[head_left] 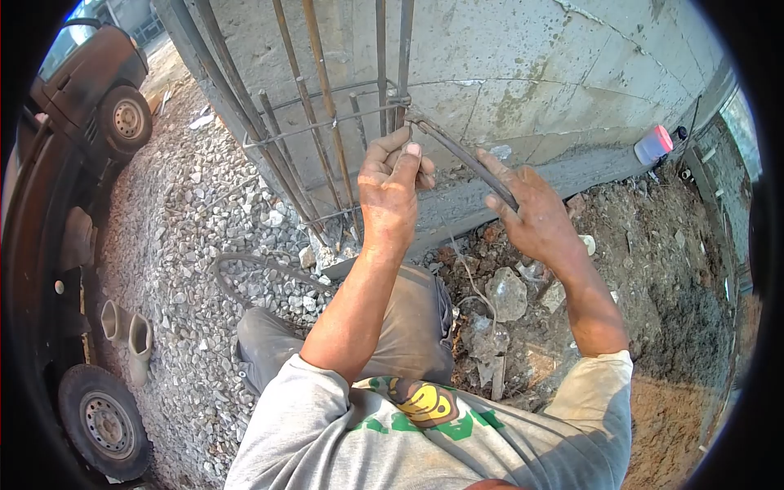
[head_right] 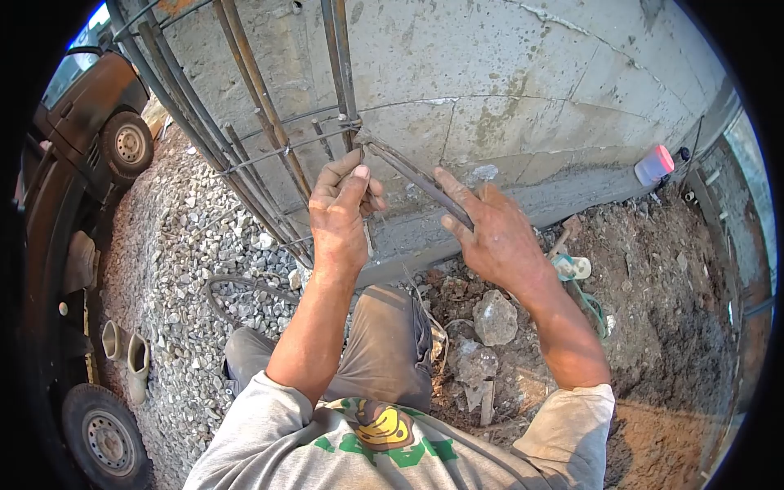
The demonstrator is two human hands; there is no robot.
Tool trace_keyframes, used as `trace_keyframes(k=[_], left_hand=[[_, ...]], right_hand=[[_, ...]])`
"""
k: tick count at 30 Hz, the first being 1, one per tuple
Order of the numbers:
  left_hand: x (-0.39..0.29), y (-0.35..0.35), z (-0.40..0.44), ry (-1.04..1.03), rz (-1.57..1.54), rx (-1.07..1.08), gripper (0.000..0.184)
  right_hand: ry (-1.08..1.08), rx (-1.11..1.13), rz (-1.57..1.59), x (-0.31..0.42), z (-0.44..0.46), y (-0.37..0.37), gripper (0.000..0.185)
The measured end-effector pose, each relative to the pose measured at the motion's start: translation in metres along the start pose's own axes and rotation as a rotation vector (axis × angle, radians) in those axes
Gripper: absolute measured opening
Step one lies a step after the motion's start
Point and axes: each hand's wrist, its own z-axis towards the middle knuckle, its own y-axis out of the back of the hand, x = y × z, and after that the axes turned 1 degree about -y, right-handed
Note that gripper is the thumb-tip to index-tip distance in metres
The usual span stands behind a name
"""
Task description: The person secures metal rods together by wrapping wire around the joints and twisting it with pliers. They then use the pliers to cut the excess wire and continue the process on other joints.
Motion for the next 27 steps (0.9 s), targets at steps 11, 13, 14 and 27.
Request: trace_keyframes(k=[11, 13, 14, 27], left_hand=[[0.015, -0.012, 0.012, 0.131, 0.108, 0.049, 0.047], [0.025, -0.017, 0.014, 0.114, 0.004, 0.113, 0.042], [0.025, -0.018, 0.016, 0.116, 0.006, 0.118, 0.042], [0.034, -0.042, 0.015, 0.126, 0.006, -0.013, 0.047]], right_hand=[[0.039, 0.744, 1.814, -0.012, 0.006, -0.087, 0.058], [0.075, 0.863, 2.0, -0.014, 0.01, -0.109, 0.054], [0.075, 0.856, 2.003, -0.017, 0.012, -0.114, 0.054], [-0.263, -0.1, 0.649, 0.017, -0.015, -0.085, 0.054]])
